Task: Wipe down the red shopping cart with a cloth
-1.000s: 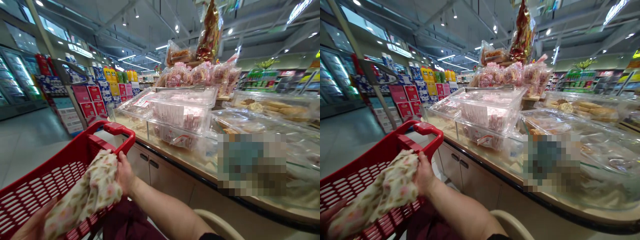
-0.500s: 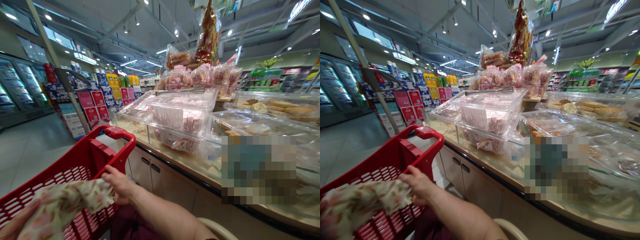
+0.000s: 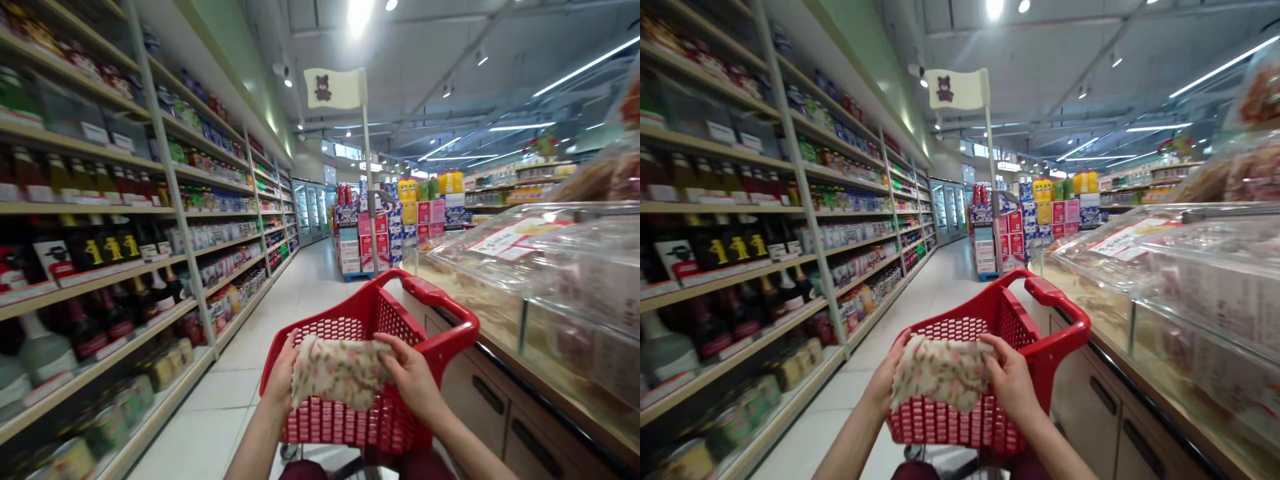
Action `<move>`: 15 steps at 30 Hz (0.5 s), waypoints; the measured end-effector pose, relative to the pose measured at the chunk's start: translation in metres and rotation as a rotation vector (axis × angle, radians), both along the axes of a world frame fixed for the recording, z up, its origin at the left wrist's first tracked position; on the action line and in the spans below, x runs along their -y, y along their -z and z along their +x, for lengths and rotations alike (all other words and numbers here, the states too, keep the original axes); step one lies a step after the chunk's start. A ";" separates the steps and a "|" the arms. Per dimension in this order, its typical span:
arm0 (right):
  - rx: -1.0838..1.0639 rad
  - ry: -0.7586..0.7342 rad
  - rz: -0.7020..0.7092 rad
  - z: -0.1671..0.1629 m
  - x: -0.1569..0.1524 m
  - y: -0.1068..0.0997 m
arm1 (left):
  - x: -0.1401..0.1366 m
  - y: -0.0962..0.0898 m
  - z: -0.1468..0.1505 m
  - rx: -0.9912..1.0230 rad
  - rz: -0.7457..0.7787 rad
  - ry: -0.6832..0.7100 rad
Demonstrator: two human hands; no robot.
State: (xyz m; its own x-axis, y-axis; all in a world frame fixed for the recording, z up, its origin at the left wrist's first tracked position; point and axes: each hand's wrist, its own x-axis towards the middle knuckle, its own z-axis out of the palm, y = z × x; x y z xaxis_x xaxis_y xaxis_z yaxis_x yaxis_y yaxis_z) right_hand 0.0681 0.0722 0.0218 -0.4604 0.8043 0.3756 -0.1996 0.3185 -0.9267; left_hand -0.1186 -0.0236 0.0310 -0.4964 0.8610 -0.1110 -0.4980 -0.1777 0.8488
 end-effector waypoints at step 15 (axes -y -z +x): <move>0.390 0.301 0.446 0.046 -0.003 -0.025 | -0.020 0.005 0.010 -0.535 -0.212 0.064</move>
State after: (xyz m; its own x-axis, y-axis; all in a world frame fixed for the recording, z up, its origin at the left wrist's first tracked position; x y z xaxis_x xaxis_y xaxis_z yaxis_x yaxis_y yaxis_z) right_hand 0.1139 0.0747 0.0464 -0.4097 0.7251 0.5535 0.2813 0.6777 -0.6794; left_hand -0.1083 -0.0039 0.0259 -0.4788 0.8773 -0.0319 0.0059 0.0395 0.9992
